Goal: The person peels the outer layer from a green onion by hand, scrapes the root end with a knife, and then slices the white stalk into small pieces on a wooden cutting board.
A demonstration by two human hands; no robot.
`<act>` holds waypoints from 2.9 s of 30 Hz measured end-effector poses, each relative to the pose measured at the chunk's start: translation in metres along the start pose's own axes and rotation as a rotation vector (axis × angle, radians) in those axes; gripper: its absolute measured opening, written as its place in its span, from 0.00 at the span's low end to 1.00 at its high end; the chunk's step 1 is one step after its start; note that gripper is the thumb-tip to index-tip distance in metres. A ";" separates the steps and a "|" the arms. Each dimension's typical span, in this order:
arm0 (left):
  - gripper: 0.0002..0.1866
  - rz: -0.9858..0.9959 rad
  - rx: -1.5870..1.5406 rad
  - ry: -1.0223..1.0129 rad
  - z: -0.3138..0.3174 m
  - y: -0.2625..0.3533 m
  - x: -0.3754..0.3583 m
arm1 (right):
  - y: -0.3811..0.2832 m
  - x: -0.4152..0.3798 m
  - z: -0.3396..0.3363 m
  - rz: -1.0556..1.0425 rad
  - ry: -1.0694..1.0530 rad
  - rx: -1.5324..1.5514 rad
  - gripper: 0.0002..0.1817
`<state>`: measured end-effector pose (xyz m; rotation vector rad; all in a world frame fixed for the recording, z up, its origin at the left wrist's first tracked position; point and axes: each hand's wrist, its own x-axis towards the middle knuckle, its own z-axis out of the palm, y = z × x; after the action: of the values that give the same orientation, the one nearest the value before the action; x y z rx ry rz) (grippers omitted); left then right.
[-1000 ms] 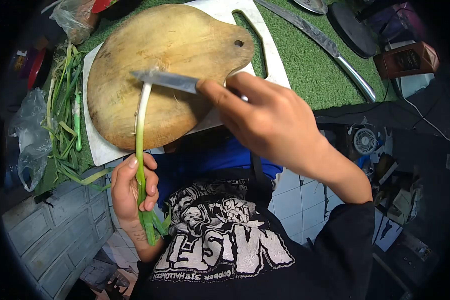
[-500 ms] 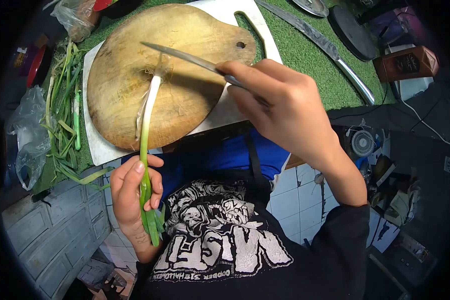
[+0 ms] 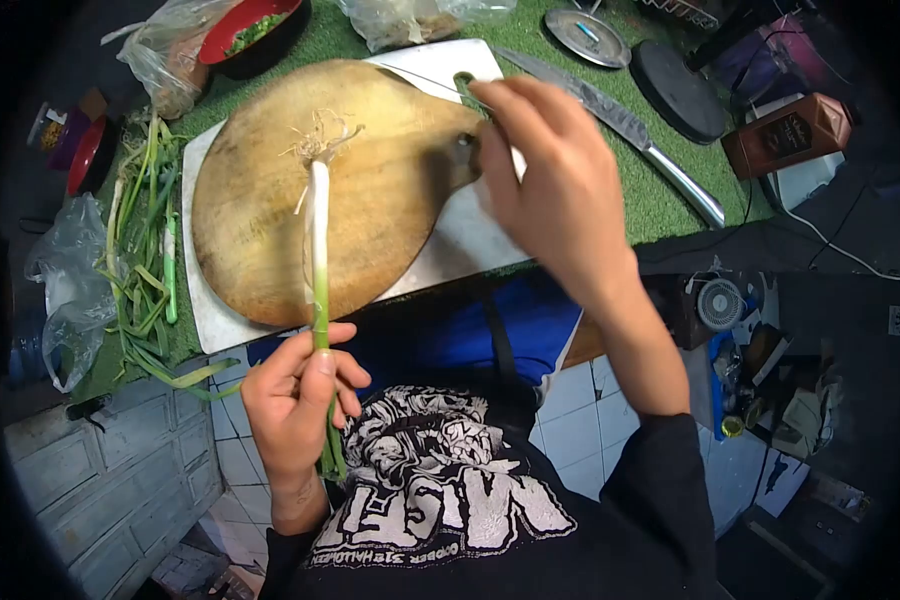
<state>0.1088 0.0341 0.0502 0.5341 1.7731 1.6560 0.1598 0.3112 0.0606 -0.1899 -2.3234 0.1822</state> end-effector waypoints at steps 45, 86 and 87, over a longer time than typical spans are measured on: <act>0.10 0.477 0.609 0.266 -0.027 0.066 0.094 | -0.061 -0.003 -0.011 0.845 -0.682 1.543 0.19; 0.11 0.075 0.616 0.093 -0.074 0.035 0.078 | 0.056 -0.012 -0.016 0.315 -0.457 -0.161 0.16; 0.11 0.042 0.611 0.102 -0.073 0.035 0.077 | 0.054 -0.013 -0.017 0.323 -0.456 -0.160 0.16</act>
<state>-0.0006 0.0381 0.0704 0.7642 2.3622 1.1595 0.1848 0.3629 0.0528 -0.6652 -2.7495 0.2171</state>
